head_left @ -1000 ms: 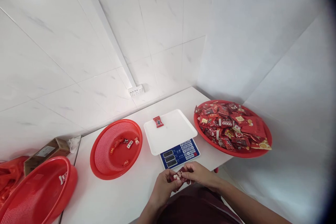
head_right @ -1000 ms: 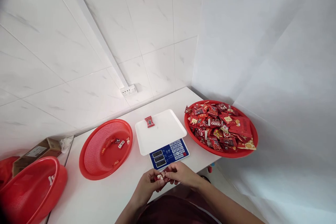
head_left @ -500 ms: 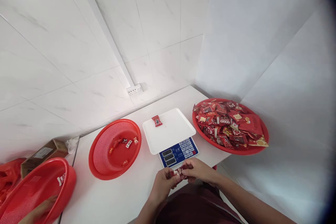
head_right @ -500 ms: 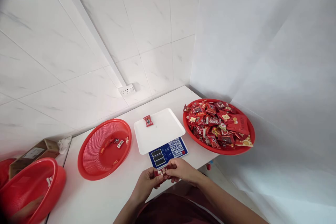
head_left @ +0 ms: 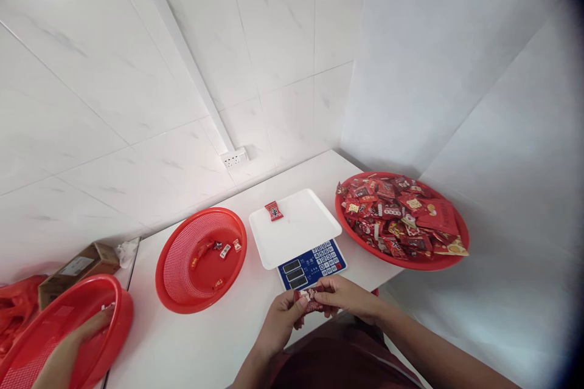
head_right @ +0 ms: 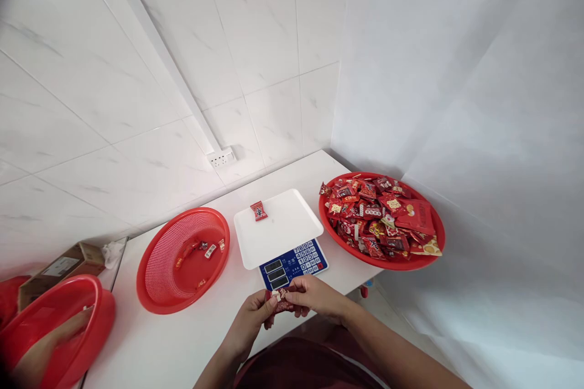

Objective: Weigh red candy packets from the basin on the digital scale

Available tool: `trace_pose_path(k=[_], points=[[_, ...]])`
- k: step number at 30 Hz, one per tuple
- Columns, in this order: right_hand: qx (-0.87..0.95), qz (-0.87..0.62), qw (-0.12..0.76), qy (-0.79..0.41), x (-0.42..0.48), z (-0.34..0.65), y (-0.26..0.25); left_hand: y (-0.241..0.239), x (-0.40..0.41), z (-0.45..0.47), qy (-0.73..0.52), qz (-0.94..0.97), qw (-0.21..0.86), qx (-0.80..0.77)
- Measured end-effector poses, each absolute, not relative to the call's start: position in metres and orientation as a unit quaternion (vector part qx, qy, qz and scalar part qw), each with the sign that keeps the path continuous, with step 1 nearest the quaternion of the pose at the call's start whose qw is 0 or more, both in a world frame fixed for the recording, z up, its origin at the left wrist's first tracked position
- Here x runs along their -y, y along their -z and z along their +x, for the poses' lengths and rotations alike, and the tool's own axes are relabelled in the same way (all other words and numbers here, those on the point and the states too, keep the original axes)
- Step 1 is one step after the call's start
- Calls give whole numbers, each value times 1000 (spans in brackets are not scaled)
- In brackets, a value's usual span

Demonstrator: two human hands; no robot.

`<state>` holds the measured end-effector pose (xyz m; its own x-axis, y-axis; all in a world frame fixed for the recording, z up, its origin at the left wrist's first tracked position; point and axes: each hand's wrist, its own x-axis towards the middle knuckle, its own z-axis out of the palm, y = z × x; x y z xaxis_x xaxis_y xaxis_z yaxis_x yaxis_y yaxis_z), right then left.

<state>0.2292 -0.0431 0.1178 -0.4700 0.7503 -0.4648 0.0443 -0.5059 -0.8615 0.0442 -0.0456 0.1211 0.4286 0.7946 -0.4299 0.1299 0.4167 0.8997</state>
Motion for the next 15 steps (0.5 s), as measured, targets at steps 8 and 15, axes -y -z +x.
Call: trace_pose_path(k=[8,15], points=[[430,-453,252,-739,42,231,-121,-129,47,48,-233,472,704,-476],[478,-421,239,-733,45,231,-123,-130,50,52,-271,520,621,-520]])
